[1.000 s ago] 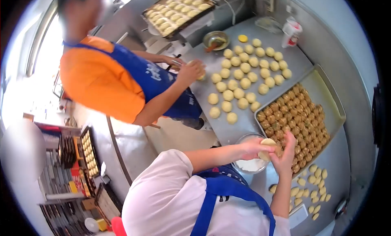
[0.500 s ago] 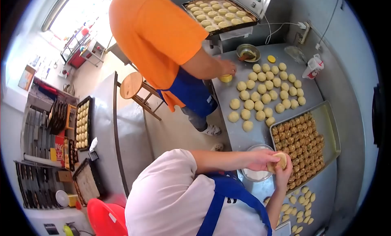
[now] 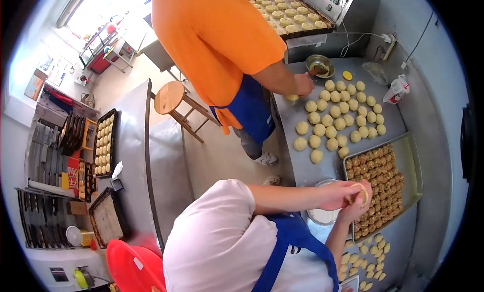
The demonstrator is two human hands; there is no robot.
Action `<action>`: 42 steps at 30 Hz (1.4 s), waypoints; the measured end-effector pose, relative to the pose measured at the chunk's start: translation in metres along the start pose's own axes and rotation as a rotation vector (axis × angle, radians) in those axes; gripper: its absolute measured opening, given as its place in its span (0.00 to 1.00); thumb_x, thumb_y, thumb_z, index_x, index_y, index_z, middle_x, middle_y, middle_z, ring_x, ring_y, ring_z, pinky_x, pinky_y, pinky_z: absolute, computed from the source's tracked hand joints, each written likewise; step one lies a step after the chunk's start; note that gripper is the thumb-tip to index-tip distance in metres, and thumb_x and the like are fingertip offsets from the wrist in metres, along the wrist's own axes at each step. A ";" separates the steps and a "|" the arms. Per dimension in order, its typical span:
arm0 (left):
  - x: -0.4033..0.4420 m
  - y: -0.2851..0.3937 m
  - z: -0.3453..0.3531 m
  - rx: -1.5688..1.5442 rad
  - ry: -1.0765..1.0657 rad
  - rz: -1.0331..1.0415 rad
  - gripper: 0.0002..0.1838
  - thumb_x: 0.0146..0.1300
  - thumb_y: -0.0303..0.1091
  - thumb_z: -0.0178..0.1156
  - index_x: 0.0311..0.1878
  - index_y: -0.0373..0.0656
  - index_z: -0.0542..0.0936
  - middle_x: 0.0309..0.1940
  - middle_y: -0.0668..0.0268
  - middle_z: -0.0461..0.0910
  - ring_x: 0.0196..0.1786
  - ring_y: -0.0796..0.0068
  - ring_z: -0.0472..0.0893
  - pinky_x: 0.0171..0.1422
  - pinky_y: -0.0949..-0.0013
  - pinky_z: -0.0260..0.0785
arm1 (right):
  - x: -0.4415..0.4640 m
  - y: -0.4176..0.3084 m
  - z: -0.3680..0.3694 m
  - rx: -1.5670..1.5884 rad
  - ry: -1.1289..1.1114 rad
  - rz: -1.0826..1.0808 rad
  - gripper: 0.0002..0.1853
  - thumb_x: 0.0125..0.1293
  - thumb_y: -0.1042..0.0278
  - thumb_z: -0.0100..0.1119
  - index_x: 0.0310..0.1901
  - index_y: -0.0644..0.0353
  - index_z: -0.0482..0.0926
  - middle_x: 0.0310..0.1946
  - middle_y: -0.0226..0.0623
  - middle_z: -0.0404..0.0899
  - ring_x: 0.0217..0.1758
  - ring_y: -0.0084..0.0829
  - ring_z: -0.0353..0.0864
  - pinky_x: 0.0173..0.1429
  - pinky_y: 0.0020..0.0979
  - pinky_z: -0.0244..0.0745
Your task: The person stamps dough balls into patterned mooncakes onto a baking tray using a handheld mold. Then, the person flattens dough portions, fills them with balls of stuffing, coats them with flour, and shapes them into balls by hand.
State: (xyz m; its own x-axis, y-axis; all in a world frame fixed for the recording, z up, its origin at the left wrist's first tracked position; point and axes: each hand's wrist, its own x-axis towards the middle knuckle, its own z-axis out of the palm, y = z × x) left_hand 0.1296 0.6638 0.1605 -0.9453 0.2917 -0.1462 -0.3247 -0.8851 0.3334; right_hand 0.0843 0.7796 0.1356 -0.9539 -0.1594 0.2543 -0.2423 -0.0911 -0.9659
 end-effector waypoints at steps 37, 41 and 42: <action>0.005 -0.003 0.048 0.741 -0.043 0.314 0.28 0.77 0.35 0.46 0.77 0.44 0.53 0.68 0.62 0.66 0.69 0.68 0.68 0.74 0.62 0.60 | 0.020 -0.068 0.009 -0.067 0.301 -0.310 0.16 0.67 0.67 0.41 0.42 0.58 0.82 0.51 0.43 0.83 0.69 0.44 0.73 0.74 0.47 0.57; 0.007 0.010 0.030 0.713 -0.102 0.225 0.27 0.78 0.35 0.44 0.76 0.42 0.53 0.68 0.58 0.65 0.71 0.68 0.67 0.75 0.63 0.60 | 0.023 -0.085 -0.019 -0.340 -0.003 -0.348 0.16 0.69 0.67 0.42 0.41 0.58 0.83 0.50 0.43 0.84 0.68 0.42 0.75 0.73 0.50 0.60; 0.005 0.005 0.027 0.705 -0.094 0.225 0.27 0.78 0.35 0.44 0.76 0.42 0.53 0.68 0.58 0.65 0.71 0.68 0.67 0.75 0.63 0.60 | 0.019 -0.084 -0.017 -0.342 -0.011 -0.340 0.16 0.69 0.67 0.42 0.41 0.58 0.83 0.50 0.43 0.84 0.68 0.42 0.75 0.73 0.50 0.60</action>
State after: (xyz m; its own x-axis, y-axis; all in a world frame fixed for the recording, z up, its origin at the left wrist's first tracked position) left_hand 0.1220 0.6708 0.1868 -0.9799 0.1882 0.0659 -0.0364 -0.4937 0.8688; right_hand 0.0841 0.8009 0.2209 -0.8088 -0.1874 0.5575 -0.5866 0.1879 -0.7878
